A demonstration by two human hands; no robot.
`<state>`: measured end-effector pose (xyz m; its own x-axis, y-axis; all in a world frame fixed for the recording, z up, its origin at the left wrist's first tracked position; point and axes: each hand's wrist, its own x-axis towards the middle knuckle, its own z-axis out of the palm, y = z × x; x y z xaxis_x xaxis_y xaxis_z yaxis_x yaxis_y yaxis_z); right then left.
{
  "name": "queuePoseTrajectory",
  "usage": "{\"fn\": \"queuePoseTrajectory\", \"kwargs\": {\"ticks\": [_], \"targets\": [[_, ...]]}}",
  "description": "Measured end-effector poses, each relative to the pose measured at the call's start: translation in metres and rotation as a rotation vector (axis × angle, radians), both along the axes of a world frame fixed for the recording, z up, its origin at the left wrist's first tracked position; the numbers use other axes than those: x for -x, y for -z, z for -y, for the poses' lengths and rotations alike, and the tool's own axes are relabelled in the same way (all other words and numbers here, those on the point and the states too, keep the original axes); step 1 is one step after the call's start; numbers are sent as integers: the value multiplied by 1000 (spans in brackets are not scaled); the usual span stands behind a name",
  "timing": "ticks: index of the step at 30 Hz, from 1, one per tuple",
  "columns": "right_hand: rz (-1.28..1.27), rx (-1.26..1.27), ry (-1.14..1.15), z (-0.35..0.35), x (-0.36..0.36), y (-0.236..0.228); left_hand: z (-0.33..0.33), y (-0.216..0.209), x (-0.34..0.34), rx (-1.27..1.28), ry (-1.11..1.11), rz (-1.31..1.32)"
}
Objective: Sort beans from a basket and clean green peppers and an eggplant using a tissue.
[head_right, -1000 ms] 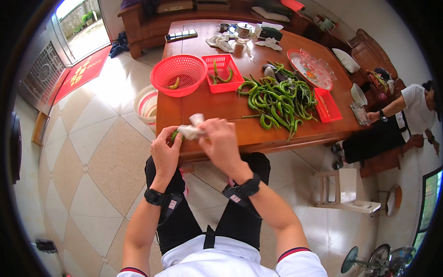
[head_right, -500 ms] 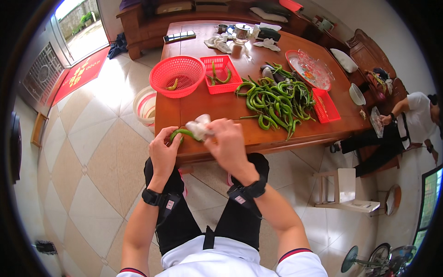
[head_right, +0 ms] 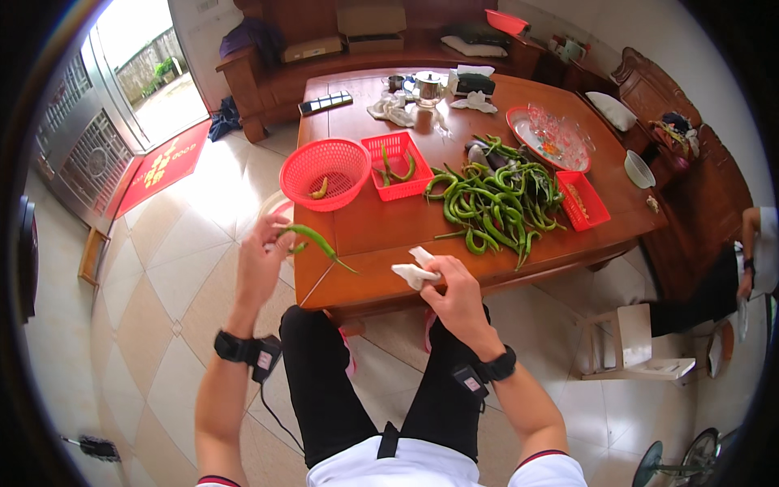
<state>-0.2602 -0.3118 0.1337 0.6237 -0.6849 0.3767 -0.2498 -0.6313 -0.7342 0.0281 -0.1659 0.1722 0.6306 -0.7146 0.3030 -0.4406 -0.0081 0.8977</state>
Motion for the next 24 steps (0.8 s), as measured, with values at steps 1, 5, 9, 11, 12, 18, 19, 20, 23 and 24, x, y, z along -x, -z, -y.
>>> {"fn": "queuePoseTrajectory", "kwargs": {"ticks": [1,5,9,11,12,18,19,20,23,24], "targets": [[-2,-80,15,0,6,-2,9,-19,-8,-4,37,70],[27,-114,18,-2,15,-1,56,-49,-62,-47,150,250],[39,-98,18,0,19,2,103,-57,-74,-153,85,336],[51,-100,24,1,21,1,134,-50,-75,-103,150,363],[54,-108,26,2,24,2,149,-47,-69,-122,183,392],[85,-184,97,12,43,5,223,-38,-36,-186,243,360],[84,-192,105,14,46,3,233,-34,-37,-194,226,371],[83,-201,112,16,49,1,243,-29,-40,-204,210,380],[101,-211,133,23,59,2,269,-22,-43,-247,199,425],[122,-215,146,25,63,3,272,-28,-35,-282,178,444]]}}
